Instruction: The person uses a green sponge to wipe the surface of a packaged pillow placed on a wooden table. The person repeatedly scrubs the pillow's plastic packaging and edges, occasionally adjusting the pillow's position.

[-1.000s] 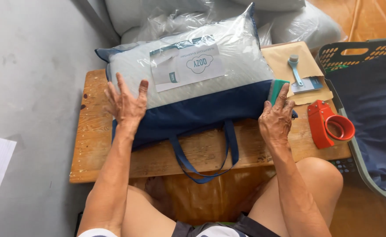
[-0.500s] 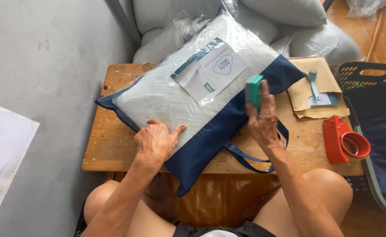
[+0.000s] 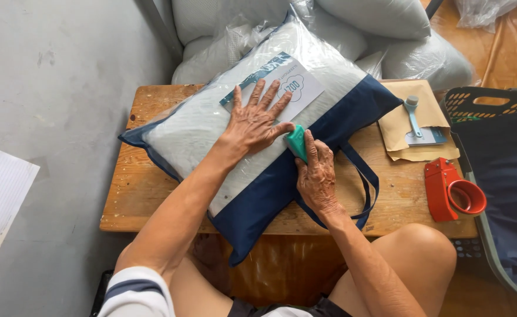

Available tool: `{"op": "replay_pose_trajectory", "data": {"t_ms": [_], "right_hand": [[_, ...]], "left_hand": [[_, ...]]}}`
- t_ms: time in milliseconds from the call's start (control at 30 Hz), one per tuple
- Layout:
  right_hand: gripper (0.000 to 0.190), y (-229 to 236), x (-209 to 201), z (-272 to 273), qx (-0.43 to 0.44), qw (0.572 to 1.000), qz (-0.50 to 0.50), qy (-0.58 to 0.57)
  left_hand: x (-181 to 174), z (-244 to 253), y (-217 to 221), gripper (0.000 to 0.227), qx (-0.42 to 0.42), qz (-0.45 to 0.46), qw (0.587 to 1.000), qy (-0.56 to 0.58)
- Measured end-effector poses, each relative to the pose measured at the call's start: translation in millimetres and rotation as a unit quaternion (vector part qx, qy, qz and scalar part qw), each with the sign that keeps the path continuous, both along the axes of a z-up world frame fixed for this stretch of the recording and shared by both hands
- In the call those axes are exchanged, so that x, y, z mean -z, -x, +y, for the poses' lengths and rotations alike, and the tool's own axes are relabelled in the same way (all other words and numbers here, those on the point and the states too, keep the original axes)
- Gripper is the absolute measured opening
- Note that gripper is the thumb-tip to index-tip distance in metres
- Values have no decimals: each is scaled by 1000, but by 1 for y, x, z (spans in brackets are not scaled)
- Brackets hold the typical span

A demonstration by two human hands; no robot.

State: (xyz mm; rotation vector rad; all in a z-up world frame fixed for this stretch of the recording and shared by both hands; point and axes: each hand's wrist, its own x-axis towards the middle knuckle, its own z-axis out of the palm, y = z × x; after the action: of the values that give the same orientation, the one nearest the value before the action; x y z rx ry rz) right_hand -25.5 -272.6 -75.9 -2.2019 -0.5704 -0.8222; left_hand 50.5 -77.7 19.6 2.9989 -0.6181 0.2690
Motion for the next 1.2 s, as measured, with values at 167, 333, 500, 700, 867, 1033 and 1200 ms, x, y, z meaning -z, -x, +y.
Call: {"op": "replay_pose_trajectory", "data": {"t_ms": [167,333,500,700,867,1033,1200], "right_hand": [[62,-1,5,1,11,1000,0,12],[62,-34,-25,-29,-12,997,68,-27],[49,-126,-18,-57,128,981,126,-77],[48,5,-51,51,-32,999,19,1],[52,78,-60,70,-166,984,-4,71],[50,-19,-62,20,-73,991,-72,91],[44,-121,-45,-27,40,998,54,-4]], "left_hand": [[8,31,48,80,-6,-52,998,46],[23,66,116,82,-199,-125,947,221],[66,73,137,119,-431,3,665,610],[6,44,147,97,-374,9,511,774],[-14,42,152,81,-402,1,448,799],[7,34,167,85,-430,29,463,774],[-22,11,194,95,-433,70,324,838]]}}
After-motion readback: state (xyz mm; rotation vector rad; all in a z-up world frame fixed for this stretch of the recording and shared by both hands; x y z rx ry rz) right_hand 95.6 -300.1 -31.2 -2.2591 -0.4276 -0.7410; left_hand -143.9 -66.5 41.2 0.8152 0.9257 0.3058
